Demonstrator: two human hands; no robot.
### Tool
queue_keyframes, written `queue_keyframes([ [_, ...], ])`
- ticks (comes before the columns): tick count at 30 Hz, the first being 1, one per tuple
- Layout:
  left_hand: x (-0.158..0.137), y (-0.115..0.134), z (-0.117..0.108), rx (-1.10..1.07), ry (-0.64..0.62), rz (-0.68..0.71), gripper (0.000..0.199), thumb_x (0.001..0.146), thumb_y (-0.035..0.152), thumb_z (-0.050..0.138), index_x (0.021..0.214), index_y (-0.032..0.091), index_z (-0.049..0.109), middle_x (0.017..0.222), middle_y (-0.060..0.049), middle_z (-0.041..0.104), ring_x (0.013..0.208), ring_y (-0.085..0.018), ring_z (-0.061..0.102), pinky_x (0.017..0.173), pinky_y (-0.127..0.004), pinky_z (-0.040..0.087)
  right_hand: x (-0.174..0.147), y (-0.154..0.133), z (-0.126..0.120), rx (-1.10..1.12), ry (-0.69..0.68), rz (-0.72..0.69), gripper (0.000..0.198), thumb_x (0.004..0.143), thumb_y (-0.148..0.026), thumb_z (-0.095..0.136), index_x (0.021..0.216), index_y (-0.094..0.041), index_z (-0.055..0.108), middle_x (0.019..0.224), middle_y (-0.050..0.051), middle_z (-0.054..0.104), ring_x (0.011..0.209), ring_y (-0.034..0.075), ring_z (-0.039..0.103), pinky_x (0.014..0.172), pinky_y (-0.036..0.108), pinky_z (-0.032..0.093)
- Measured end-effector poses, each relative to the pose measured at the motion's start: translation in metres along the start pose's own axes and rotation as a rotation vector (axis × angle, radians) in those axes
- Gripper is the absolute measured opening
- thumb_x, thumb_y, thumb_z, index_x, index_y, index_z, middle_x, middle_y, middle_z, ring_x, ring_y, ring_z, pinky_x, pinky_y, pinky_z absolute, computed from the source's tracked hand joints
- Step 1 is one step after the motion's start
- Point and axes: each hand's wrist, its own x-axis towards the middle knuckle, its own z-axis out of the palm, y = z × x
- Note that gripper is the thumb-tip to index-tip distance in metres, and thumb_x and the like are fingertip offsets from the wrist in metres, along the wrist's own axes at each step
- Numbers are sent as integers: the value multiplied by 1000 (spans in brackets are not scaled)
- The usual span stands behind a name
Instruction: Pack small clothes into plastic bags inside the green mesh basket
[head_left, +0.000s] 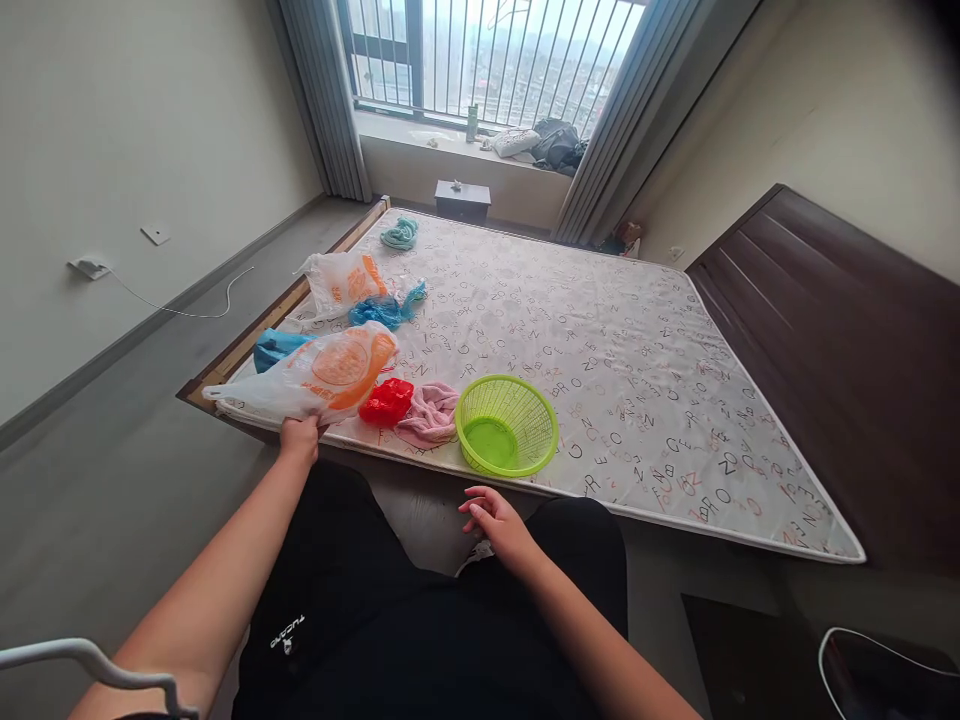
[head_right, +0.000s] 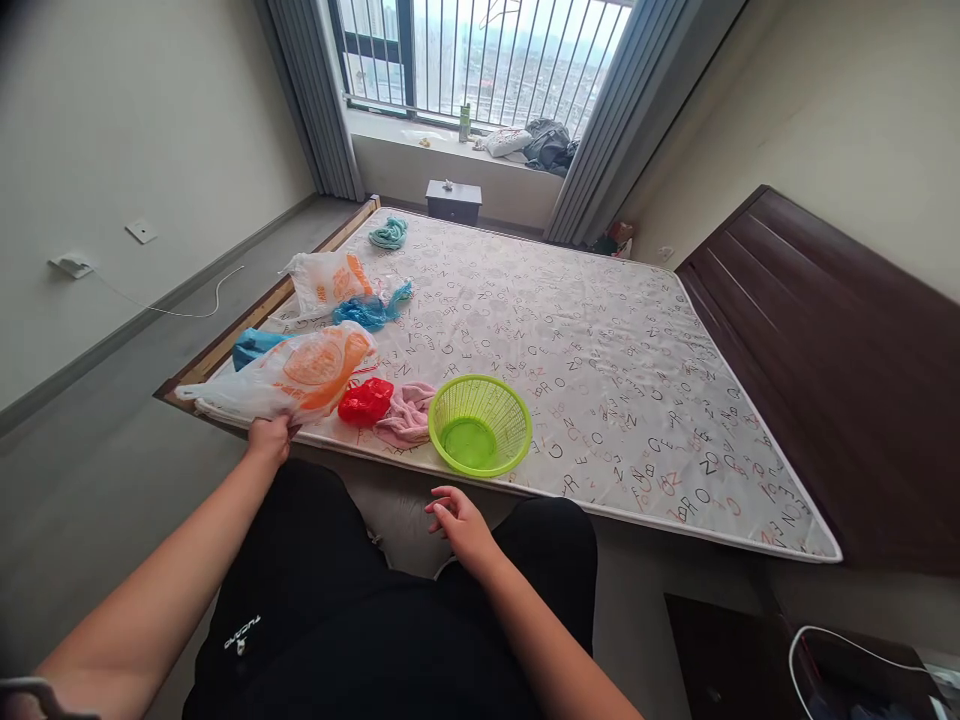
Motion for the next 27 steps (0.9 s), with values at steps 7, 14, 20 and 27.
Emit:
queue_keyframes([
  [7,-5,-42,36,178,-320,-293,33,78,16,74,110,15,65,104,-11,74,92,-19,70,81,-32,58,-8,1,-4,-5,32,46,47,79,-58,74,109,-23,65,99,3,73,72,16,68,63,28,47],
  [14,-32,-65,78,713,-881,-117,39,62,47,87,77,16,69,67,-5,66,82,-29,69,80,-36,54,-23,14,-14,29,90,90,50,75,-61,78,103,-21,68,95,4,72,70,16,67,62,27,46],
  [20,-51,-70,109,862,-968,210,64,62,29,84,123,15,69,99,-15,76,110,-34,69,98,-39,48,-31,13,-19,201,144,177,53,71,-62,82,101,-21,68,95,5,73,69,16,69,61,26,47],
  [27,-76,-61,128,752,-885,177,26,72,32,76,90,13,71,105,-28,73,123,-49,62,103,-56,45,-34,-12,-21,344,215,160,47,71,-54,84,100,-22,67,93,4,73,69,15,69,62,25,49],
])
